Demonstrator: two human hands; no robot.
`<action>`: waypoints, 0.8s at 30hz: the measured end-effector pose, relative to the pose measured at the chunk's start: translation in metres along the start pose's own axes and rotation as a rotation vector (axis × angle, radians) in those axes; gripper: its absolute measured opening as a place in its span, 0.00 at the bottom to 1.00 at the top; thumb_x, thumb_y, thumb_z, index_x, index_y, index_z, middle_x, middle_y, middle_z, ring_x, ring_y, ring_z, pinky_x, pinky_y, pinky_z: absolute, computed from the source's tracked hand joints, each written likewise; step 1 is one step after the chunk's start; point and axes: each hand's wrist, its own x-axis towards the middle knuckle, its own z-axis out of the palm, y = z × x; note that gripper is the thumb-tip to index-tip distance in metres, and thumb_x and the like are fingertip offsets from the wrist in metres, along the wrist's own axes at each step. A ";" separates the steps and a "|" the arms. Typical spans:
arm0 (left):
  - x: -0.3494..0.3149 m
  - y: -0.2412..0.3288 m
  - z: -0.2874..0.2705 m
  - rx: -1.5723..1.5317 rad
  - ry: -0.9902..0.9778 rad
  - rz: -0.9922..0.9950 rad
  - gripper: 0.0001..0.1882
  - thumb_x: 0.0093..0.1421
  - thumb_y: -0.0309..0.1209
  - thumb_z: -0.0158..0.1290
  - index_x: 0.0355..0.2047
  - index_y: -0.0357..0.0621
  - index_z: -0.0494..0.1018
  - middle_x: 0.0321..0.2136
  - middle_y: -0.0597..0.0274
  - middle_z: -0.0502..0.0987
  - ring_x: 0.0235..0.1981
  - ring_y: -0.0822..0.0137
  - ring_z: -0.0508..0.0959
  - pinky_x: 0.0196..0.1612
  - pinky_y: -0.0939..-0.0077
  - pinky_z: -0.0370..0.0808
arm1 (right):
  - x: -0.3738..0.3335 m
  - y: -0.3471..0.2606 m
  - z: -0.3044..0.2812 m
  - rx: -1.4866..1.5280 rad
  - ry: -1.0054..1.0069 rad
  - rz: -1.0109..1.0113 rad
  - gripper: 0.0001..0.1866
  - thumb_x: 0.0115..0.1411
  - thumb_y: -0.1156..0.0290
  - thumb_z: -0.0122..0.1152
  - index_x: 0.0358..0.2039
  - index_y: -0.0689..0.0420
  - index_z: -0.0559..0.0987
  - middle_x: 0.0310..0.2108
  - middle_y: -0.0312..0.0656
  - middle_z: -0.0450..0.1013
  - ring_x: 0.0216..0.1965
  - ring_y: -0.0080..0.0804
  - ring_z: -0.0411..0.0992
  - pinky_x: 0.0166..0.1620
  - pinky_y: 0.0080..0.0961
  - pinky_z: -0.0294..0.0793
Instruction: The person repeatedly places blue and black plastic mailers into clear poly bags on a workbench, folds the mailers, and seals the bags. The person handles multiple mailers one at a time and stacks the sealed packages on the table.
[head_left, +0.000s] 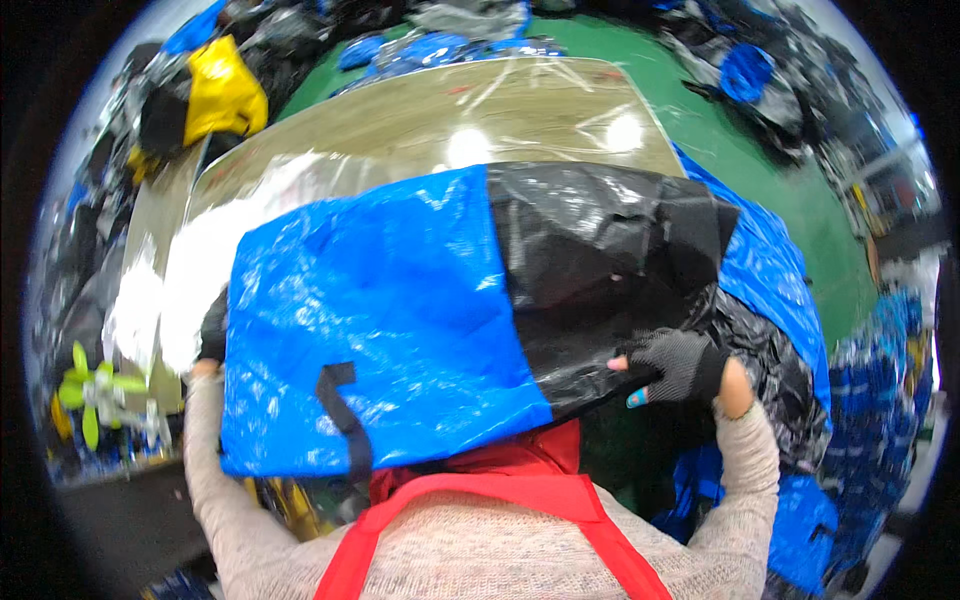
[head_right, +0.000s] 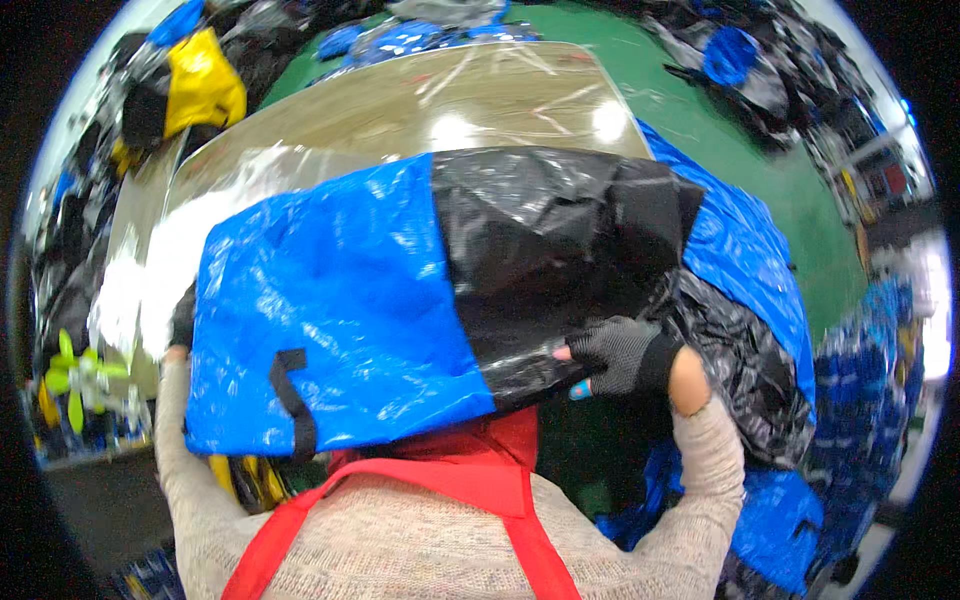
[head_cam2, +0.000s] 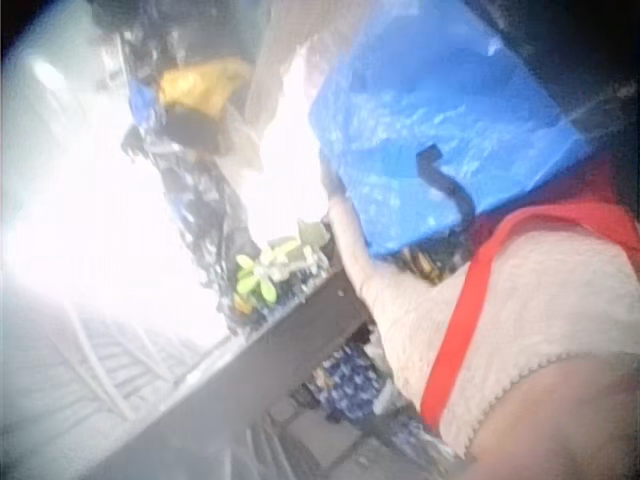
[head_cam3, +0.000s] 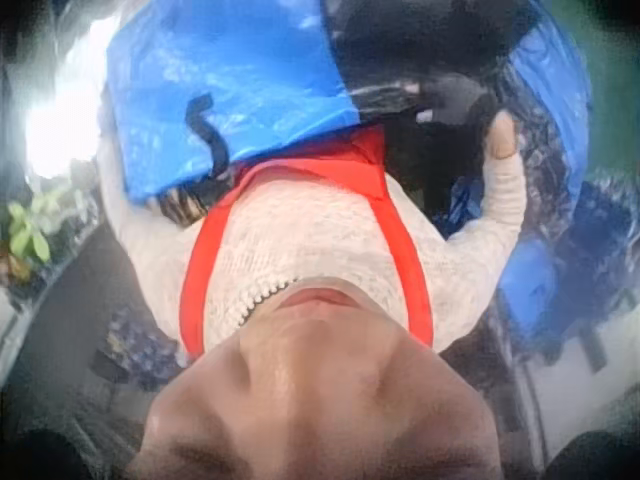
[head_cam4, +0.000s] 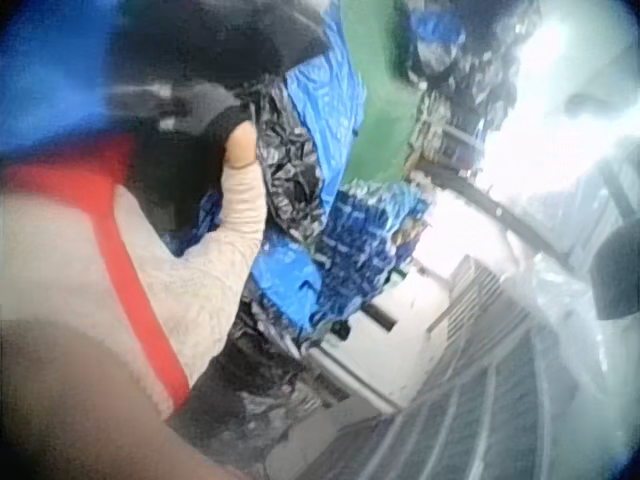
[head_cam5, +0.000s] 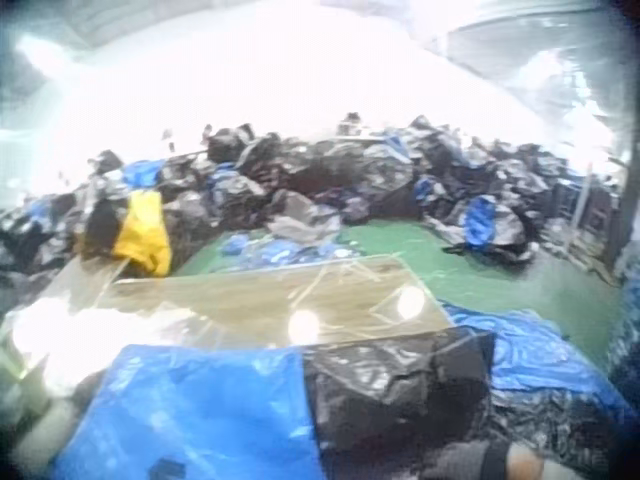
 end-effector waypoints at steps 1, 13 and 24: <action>0.029 0.006 -0.031 0.014 -0.025 -0.104 0.27 0.60 0.30 0.52 0.61 0.52 0.64 0.53 0.54 0.74 0.53 0.54 0.74 0.57 0.65 0.70 | 0.001 -0.010 -0.021 0.261 -0.101 -0.015 0.27 0.56 0.53 0.60 0.57 0.40 0.72 0.55 0.48 0.68 0.59 0.53 0.63 0.62 0.49 0.58; 0.239 0.550 0.056 -0.228 -0.040 0.767 0.38 0.54 0.57 0.50 0.61 0.54 0.63 0.63 0.46 0.58 0.66 0.41 0.51 0.63 0.31 0.36 | 0.089 0.122 -0.019 -0.321 0.825 0.242 0.36 0.58 0.39 0.48 0.61 0.48 0.67 0.65 0.54 0.54 0.68 0.47 0.50 0.68 0.48 0.40; 0.244 0.551 0.082 -0.342 -0.068 0.791 0.43 0.56 0.62 0.46 0.64 0.47 0.58 0.65 0.44 0.54 0.67 0.42 0.51 0.66 0.39 0.37 | -0.038 0.073 0.078 -0.558 1.042 -0.117 0.31 0.48 0.50 0.69 0.53 0.43 0.73 0.53 0.49 0.69 0.55 0.55 0.66 0.62 0.54 0.54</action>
